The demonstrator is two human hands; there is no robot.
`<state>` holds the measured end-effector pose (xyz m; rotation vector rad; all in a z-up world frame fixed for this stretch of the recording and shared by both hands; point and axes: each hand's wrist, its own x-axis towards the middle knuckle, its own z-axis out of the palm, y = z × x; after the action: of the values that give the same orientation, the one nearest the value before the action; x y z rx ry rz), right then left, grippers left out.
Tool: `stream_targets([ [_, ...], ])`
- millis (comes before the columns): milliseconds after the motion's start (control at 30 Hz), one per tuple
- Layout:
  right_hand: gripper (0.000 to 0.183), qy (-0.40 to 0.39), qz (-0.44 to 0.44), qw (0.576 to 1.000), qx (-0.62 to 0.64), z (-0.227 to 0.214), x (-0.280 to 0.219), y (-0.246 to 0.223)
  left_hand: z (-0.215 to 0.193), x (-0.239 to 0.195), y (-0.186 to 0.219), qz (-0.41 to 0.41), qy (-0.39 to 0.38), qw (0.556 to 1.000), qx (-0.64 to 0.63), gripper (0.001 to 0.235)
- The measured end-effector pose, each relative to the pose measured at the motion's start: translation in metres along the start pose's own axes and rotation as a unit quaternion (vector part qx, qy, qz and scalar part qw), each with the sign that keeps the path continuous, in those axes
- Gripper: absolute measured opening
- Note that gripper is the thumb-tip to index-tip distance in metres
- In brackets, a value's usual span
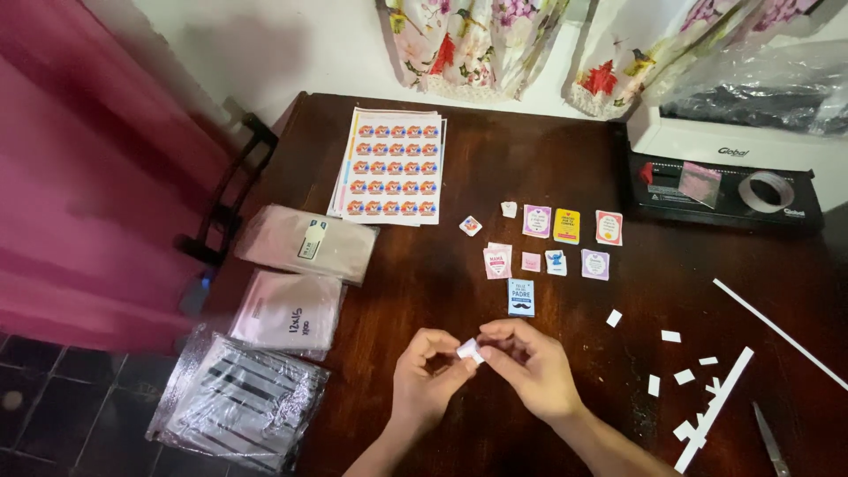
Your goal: The person folds small, colorful printed paper squares into compact shapes by hand. They repeatedly pick up a square, fold it in half, and then fold it again, placing the finished items on the table. The person also handles a roll of tape and a pair of scissors on the table.
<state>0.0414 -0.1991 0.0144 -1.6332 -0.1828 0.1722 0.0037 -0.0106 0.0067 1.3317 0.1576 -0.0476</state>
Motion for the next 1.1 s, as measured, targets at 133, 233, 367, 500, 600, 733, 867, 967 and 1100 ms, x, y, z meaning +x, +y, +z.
stream_targets([
  [133,0.027,-0.042,0.022,0.999,0.007,-0.004,0.008,-0.001,-0.010,0.001,-0.005,-0.028,-0.018,0.999,0.006,0.022],
  [233,0.027,-0.050,0.075,0.995,0.031,-0.004,0.011,0.001,-0.018,0.005,-0.012,-0.066,-0.039,0.996,-0.042,0.020],
  [367,0.017,-0.076,0.106,0.991,0.016,0.000,0.014,-0.003,-0.018,0.009,-0.010,-0.069,-0.025,0.997,-0.031,0.017],
  [500,0.012,-0.102,0.110,0.988,-0.029,0.002,0.021,-0.009,-0.018,0.011,-0.005,-0.157,0.000,0.987,-0.031,0.020],
  [600,0.014,-0.112,0.107,0.985,-0.080,-0.003,0.037,0.017,-0.021,0.016,-0.008,-0.145,0.008,0.989,0.003,0.028],
  [733,0.021,-0.079,0.190,0.962,-0.179,-0.033,0.103,0.061,-0.039,0.019,-0.032,-0.128,0.031,0.991,0.027,0.039],
  [867,0.023,0.077,0.148,0.963,-0.214,-0.071,0.194,0.114,-0.072,0.014,-0.089,-0.163,0.070,0.983,0.040,0.034],
  [967,0.026,0.104,0.149,0.957,-0.227,-0.079,0.239,0.136,-0.095,0.010,-0.138,-0.193,0.096,0.976,0.014,0.028],
  [1100,0.031,0.112,0.045,0.883,-0.454,-0.087,0.264,0.139,-0.111,0.005,-0.164,-0.205,0.127,0.971,0.002,0.024],
])
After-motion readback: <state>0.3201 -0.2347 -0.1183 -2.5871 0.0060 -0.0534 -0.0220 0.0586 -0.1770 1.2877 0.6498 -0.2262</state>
